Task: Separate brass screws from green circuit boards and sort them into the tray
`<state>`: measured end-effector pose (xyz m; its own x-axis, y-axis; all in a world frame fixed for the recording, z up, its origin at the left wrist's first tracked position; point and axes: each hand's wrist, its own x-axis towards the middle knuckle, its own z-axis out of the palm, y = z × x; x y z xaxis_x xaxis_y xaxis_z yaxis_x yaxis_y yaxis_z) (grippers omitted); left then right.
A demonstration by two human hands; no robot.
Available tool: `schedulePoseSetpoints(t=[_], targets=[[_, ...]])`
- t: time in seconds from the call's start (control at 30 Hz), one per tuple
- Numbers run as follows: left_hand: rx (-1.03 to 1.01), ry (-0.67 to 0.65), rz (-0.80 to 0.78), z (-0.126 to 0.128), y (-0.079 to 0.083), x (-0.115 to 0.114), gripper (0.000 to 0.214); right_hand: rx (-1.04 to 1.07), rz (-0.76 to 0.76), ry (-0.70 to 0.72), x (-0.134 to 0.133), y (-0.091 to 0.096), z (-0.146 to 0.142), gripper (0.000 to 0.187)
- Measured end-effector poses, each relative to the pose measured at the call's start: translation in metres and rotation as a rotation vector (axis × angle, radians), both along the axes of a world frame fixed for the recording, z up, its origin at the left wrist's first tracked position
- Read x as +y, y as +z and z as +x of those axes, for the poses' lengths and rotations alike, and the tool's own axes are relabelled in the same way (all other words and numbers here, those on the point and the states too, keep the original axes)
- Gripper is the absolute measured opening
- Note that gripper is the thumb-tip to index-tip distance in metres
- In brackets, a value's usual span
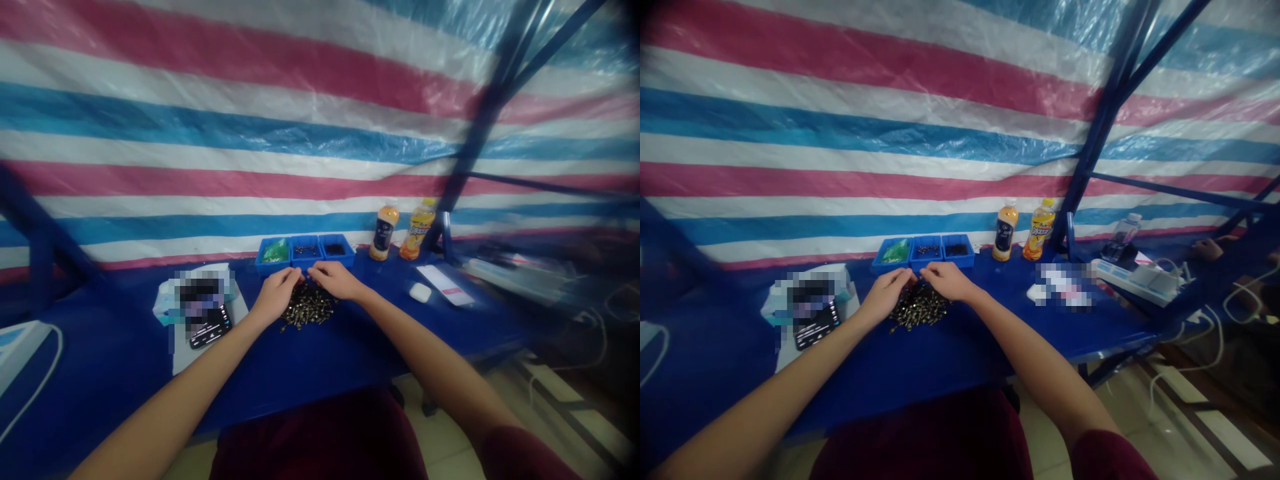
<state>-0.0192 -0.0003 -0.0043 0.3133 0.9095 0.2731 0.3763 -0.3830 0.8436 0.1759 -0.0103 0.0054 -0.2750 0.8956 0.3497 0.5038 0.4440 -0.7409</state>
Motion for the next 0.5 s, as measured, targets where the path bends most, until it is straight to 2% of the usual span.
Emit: schedulePoseSetpoints(t=[0.1, 0.27, 0.5], targets=[[0.057, 0.024, 0.007, -0.001, 0.001, -0.001, 0.040, 0.034, -0.074, -0.023, 0.007, -0.006, 0.004, 0.043], [0.142, 0.031, 0.056, 0.000, 0.000, -0.002, 0.033, 0.216, -0.217, -0.063, 0.020, -0.013, 0.006, 0.043], [0.146, 0.019, 0.089, 0.000, 0.000, -0.003, 0.028, 0.391, -0.273, -0.152, 0.029, -0.015, 0.005, 0.043]])
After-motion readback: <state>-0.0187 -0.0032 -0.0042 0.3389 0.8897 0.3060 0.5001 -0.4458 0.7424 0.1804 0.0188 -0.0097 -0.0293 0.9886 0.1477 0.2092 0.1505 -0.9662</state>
